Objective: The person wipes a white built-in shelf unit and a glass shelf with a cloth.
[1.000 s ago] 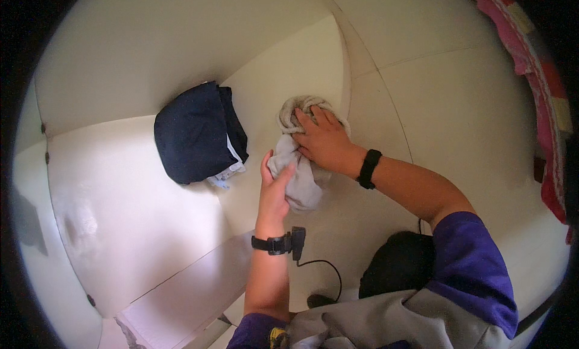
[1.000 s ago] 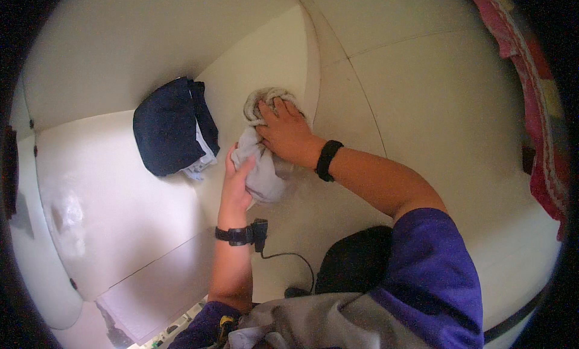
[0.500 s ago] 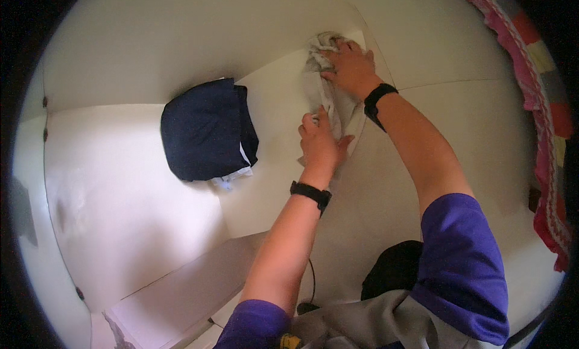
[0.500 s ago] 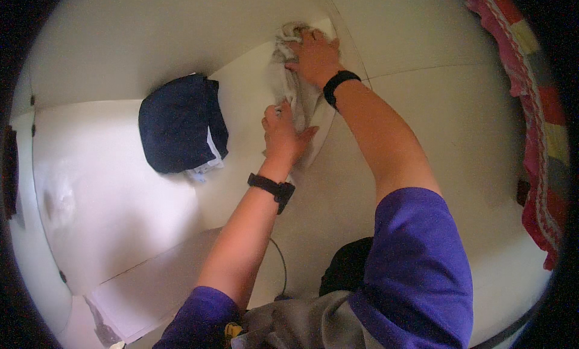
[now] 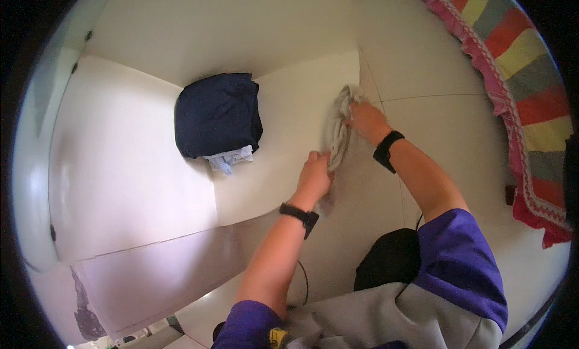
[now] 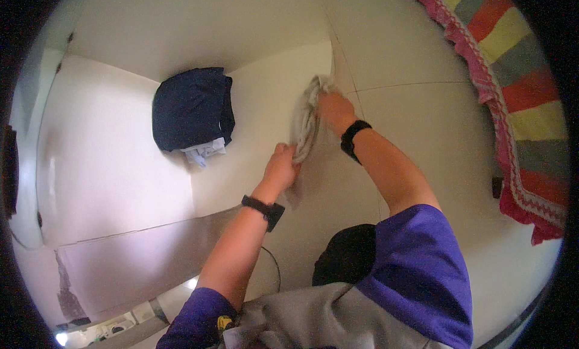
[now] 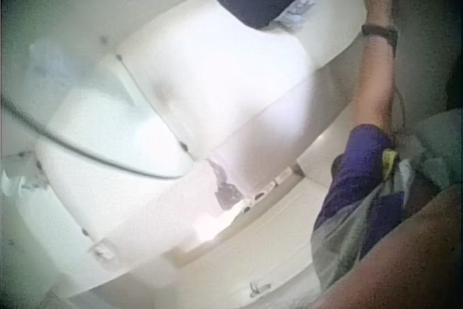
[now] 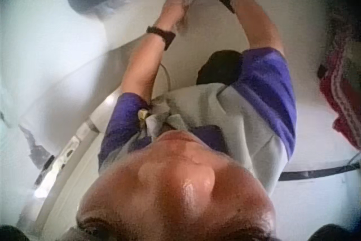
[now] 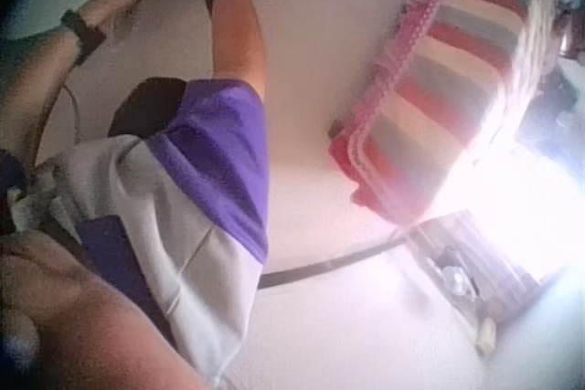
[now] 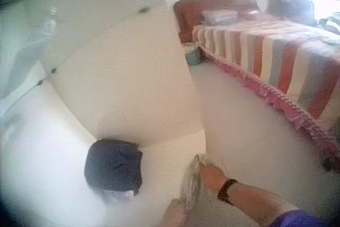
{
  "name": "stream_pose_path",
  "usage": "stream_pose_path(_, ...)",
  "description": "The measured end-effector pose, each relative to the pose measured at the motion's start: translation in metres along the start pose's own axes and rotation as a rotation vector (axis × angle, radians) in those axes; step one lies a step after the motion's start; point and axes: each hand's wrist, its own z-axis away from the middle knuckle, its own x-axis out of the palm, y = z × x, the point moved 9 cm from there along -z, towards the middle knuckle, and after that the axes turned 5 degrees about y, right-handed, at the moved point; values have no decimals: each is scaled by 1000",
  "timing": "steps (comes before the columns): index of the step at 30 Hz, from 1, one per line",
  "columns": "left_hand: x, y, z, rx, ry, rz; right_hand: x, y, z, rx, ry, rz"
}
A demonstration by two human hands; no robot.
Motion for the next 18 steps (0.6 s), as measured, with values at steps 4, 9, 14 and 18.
stream_pose_path(4, -22, -4, 72, 59, 1, 155, 37, -63, 74, -203, -654, 83)
stream_pose_path(9, -103, -25, 163, -38, 49, 436, -35, -126, 121, -91, -431, -506)
stream_pose_path(14, -152, -73, 254, -73, 262, 427, -17, -222, 154, -598, -583, -134)
stream_pose_path(18, -173, -104, 297, -324, 305, 692, -44, -316, 200, -732, -575, -157)
